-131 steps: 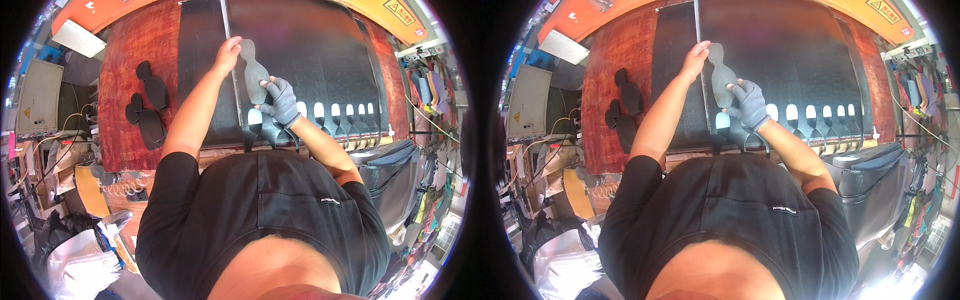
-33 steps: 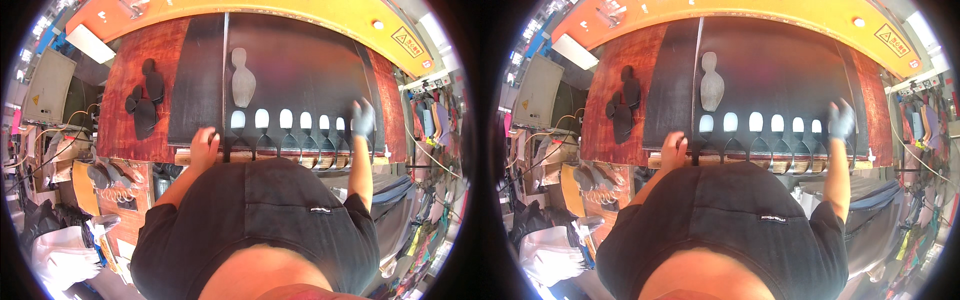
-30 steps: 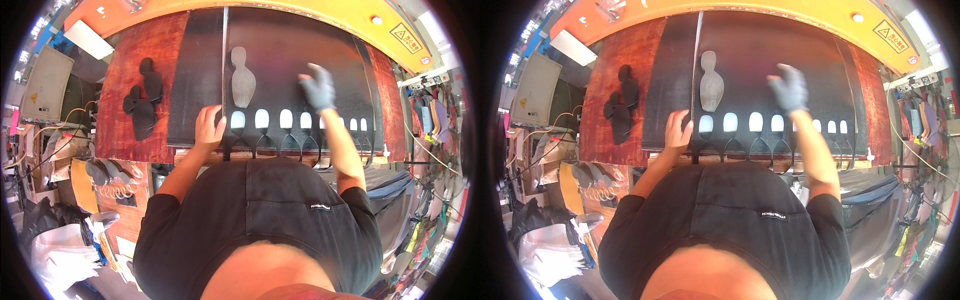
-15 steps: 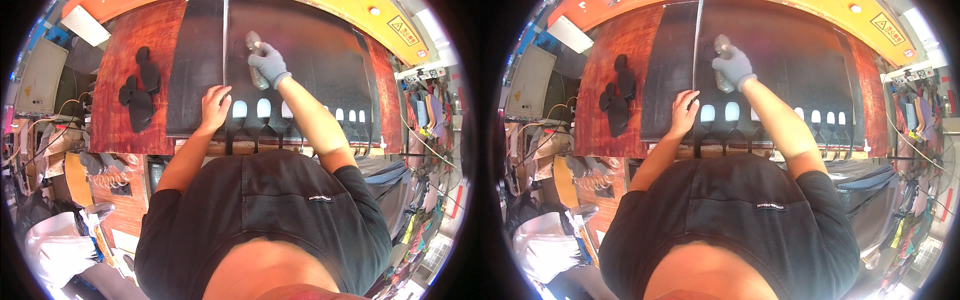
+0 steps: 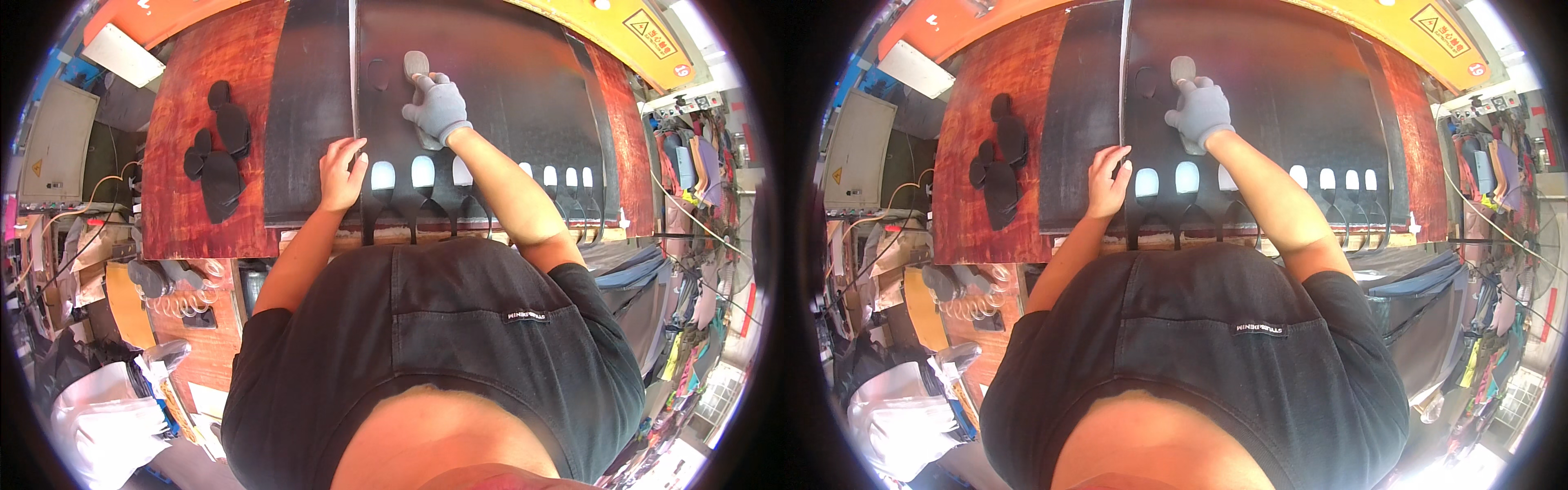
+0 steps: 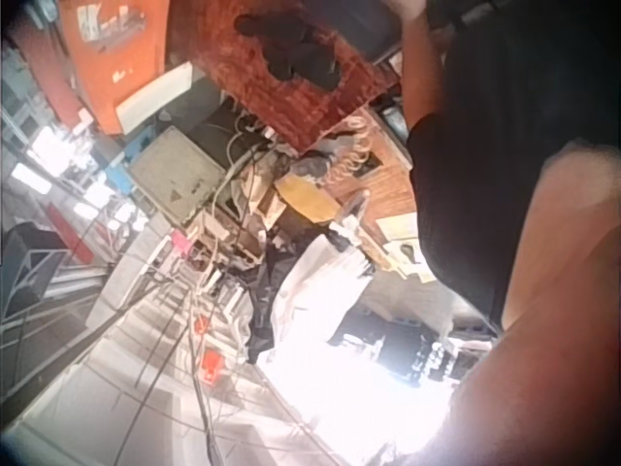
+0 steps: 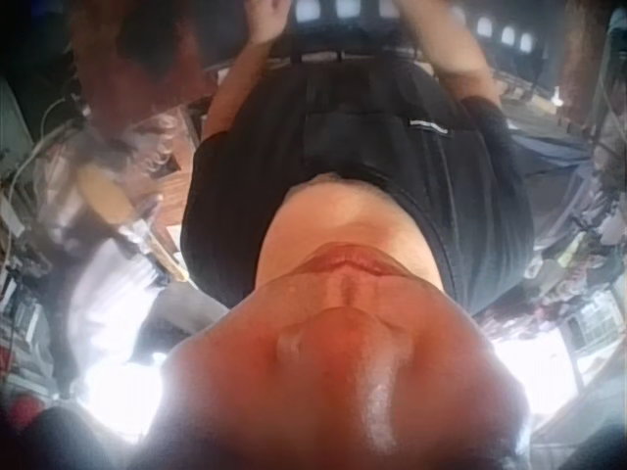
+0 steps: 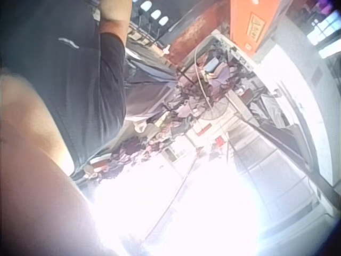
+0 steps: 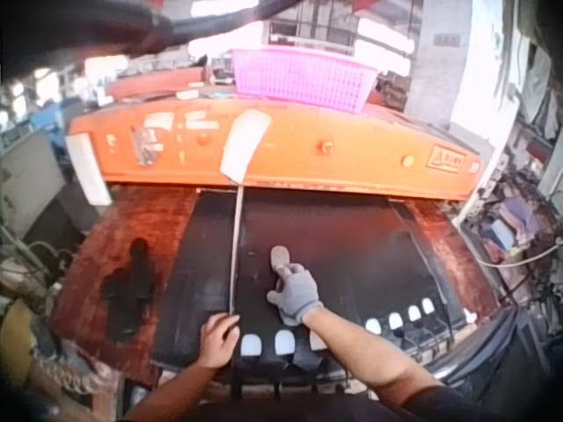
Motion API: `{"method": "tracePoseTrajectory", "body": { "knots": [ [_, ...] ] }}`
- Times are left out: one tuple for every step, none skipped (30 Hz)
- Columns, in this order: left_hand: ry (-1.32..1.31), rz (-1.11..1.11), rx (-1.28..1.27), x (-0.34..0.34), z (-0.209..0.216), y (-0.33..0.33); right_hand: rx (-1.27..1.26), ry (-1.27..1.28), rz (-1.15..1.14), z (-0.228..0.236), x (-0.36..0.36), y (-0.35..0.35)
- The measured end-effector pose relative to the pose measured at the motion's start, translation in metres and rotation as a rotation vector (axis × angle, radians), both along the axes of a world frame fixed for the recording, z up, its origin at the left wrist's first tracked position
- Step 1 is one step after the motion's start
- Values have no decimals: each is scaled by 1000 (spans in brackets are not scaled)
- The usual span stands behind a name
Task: The person repeatedly places a black rubber sheet under a press machine, activates the press, and removes the sheet. The person stacks the processed sheets on the table and continues the cycle with additional sheets.
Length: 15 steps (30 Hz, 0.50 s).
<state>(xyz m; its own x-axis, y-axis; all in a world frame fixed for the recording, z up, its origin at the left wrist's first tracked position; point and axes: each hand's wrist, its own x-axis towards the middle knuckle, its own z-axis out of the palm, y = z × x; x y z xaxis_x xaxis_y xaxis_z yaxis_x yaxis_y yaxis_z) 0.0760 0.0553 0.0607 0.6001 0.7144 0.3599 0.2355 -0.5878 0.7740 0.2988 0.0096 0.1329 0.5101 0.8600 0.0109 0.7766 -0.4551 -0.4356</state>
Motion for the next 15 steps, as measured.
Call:
{"method": "tracePoseTrajectory", "body": {
  "knots": [
    [9, -1, -12, 1, 1, 1, -11, -3, -10, 1, 0, 0],
    [13, -9, -17, 2, 4, 1, 8, 8, -2, 1, 0, 1],
    [10, -12, -27, 1, 8, -1, 10, 16, -3, 1, 1, 0],
    [21, 0, -36, -1, 13, -4, 17, 31, 4, 1, 2, -2],
    [24, 16, -54, -4, 18, -10, 109, 28, -9, 0, 5, -5],
    [37, 28, -88, -9, 23, -17, 205, 34, -15, -3, 8, -11],
    [72, -5, -77, -22, 30, -27, 323, 44, -2, -5, 14, -18],
    [145, 3, -25, -38, 35, -42, 371, 43, -44, -9, 21, -30],
    [137, -58, 13, -52, 38, -52, 397, 57, -85, -12, 30, -48],
    [317, -87, -4, -69, 40, -66, 477, 42, -92, -17, 38, -68],
    [560, -105, -64, -79, 39, -74, 499, 83, -161, -25, 44, -88],
    [437, -73, 70, -79, 33, -76, 527, 132, -233, -33, 50, -109],
    [391, -41, 160, -81, 28, -80, 531, 134, -267, -40, 54, -130],
    [363, -22, 232, -82, 24, -83, 525, 169, -317, -47, 54, -152],
    [347, 20, 273, -82, 21, -84, 565, 137, -302, -51, 53, -171]
  ]
}}
